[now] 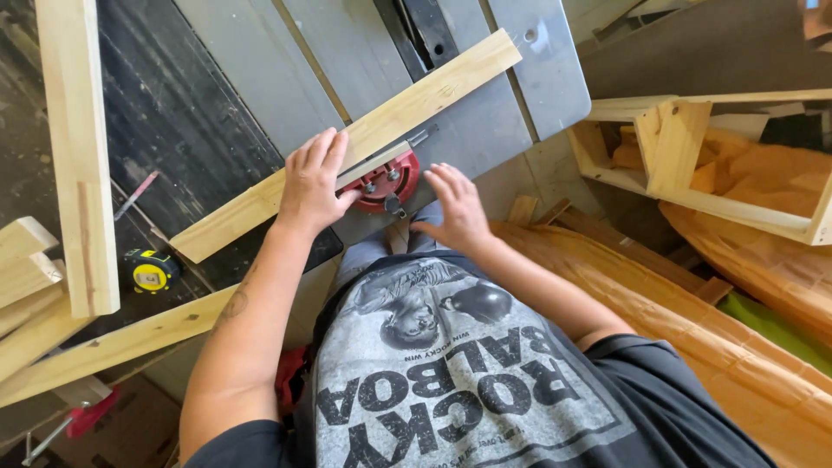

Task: Measuring and aligning wooden slats on a table saw using a tape measure and miter gauge.

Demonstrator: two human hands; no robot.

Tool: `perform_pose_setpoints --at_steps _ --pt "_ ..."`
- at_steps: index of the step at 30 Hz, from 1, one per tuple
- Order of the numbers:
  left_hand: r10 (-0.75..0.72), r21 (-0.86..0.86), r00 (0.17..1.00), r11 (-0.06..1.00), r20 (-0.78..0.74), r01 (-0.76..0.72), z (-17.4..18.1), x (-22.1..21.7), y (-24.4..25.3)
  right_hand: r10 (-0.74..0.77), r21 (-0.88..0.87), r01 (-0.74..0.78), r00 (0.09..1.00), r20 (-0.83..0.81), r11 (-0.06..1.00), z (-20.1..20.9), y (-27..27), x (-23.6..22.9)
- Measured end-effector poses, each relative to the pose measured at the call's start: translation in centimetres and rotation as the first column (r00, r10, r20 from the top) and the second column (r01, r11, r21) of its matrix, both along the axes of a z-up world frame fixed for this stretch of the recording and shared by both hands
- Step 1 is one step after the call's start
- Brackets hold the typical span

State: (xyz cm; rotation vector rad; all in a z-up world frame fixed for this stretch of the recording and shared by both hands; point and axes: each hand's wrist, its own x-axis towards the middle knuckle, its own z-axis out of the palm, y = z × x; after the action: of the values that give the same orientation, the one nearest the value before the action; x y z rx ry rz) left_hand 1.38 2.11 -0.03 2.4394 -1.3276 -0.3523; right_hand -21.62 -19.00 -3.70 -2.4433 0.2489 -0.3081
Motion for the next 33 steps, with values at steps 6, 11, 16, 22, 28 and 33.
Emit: perform_pose_setpoints --at_steps 6,11,16,22,28,33 --pt "-0.085 0.03 0.996 0.996 0.01 0.084 -1.7 1.3 0.1 -0.162 -0.007 0.163 0.983 0.092 0.987 -1.2 3.9 1.6" --pt "-0.078 0.045 0.996 0.996 0.041 0.076 -1.7 2.8 -0.6 -0.151 -0.074 0.16 0.981 0.122 0.984 -3.1 3.8 2.7" --pt "-0.089 0.087 0.995 0.993 0.051 0.084 -0.9 5.2 -1.1 -0.157 -0.112 0.173 0.978 0.135 0.979 -3.6 4.0 4.7" --pt "-0.057 0.18 0.998 0.983 0.034 0.05 0.9 6.1 -2.2 -0.153 -0.193 0.161 0.987 0.056 0.968 -3.5 4.2 6.1" --pt "-0.056 0.249 0.998 0.967 0.028 0.047 0.9 7.3 -2.7 -0.163 -0.295 0.16 0.986 0.012 0.942 -3.4 4.5 7.3" --pt "-0.05 0.26 0.999 0.964 -0.006 0.05 1.0 7.8 -2.9 -0.167 -0.334 0.156 0.986 -0.004 0.93 -3.8 4.4 7.9"
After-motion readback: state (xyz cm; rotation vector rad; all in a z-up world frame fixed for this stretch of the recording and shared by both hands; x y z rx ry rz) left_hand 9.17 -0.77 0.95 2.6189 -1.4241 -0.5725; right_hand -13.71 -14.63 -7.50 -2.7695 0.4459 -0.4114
